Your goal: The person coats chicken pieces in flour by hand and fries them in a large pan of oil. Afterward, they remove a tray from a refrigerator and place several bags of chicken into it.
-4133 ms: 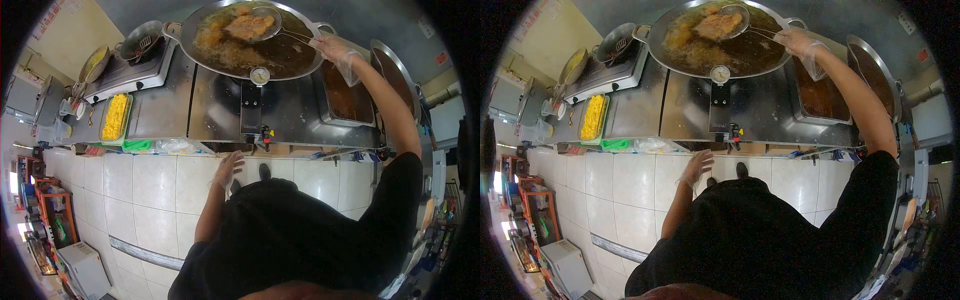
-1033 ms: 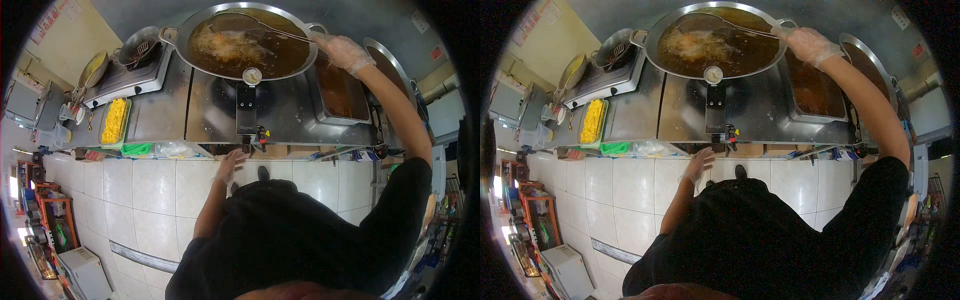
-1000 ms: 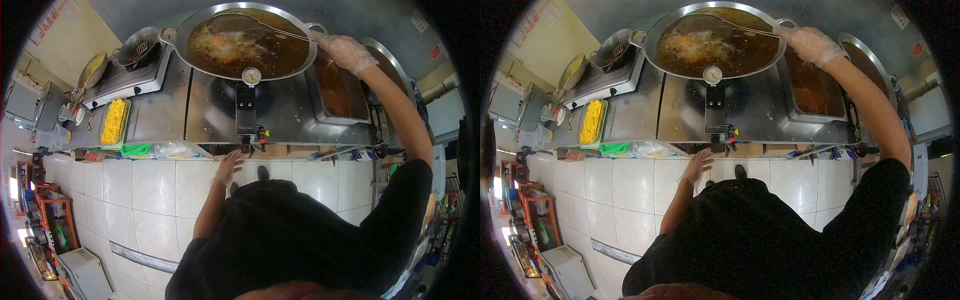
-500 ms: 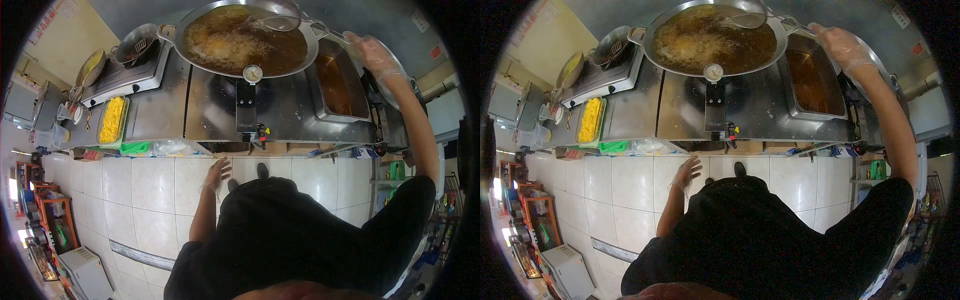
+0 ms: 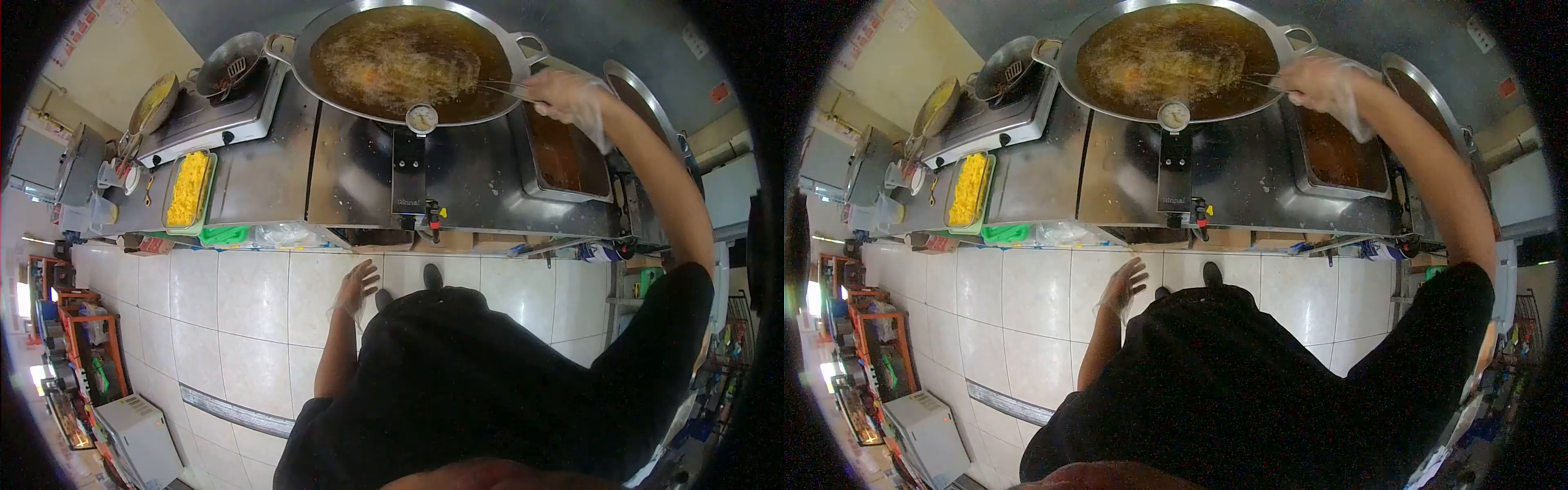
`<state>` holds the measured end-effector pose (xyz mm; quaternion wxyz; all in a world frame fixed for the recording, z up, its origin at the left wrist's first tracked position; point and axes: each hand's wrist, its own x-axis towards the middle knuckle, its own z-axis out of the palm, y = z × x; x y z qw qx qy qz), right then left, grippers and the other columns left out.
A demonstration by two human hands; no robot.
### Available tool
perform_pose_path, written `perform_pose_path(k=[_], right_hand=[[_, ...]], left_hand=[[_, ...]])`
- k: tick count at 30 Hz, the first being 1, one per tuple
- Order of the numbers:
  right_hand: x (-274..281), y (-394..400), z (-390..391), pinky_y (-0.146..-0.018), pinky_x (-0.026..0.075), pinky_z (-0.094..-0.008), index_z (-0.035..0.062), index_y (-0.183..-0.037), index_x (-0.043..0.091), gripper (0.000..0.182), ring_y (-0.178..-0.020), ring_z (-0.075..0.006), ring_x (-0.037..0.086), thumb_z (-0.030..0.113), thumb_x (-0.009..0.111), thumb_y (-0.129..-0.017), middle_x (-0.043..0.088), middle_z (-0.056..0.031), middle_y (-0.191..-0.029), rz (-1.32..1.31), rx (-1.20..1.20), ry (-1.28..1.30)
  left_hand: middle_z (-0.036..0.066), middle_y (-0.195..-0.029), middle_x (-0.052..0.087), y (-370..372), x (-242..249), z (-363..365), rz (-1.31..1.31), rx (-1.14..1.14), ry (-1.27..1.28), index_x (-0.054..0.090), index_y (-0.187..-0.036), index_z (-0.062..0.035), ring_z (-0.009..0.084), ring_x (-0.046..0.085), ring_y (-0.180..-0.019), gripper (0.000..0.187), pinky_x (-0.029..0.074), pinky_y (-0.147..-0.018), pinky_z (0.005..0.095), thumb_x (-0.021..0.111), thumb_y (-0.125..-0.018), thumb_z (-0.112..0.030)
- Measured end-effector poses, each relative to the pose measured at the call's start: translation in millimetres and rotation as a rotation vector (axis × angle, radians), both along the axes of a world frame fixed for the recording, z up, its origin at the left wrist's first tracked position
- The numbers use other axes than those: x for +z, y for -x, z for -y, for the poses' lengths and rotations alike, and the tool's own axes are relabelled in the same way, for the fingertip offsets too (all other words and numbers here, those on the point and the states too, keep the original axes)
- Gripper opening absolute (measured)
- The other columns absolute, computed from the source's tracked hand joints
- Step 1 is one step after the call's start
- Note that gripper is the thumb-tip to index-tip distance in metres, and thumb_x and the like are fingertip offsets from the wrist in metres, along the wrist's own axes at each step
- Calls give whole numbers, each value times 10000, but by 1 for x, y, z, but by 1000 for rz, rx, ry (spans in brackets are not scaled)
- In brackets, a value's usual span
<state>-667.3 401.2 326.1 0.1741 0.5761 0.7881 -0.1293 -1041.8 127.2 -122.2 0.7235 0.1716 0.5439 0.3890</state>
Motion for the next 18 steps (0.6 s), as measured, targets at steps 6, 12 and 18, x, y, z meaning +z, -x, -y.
perform_pose_path(k=[6, 12, 18], right_hand=[[-57, 15, -53, -1035, 463, -501, 39, -1295, 620, 358, -1193, -402, 595, 230, 537, -1004, 646, -209, -1252, 79, 552, -268], [-84, 51, -86, -894, 498, -513, 23, -1225, 616, 302, -1023, -433, 629, 163, 548, -967, 658, -224, -1072, 26, 523, -356], [-115, 42, -124, -819, 500, -514, 23, -1211, 616, 315, -944, -438, 623, 62, 546, -907, 644, -208, -993, -78, 596, -466]], left_hand=[[164, -1477, 516, 1, 6, -1, -15, 25, -3, 491, -1465, -86, 321, 565, -1265, 682, 463, -1002, 448, 631, -948, -509], [157, -1453, 541, -1, 11, 1, -16, 42, -30, 517, -1446, -85, 304, 582, -1245, 645, 476, -987, 443, 614, -964, -503], [162, -1466, 525, -2, 21, 13, -2, 79, -29, 500, -1465, -92, 310, 569, -1255, 602, 468, -1003, 453, 571, -998, -464]])
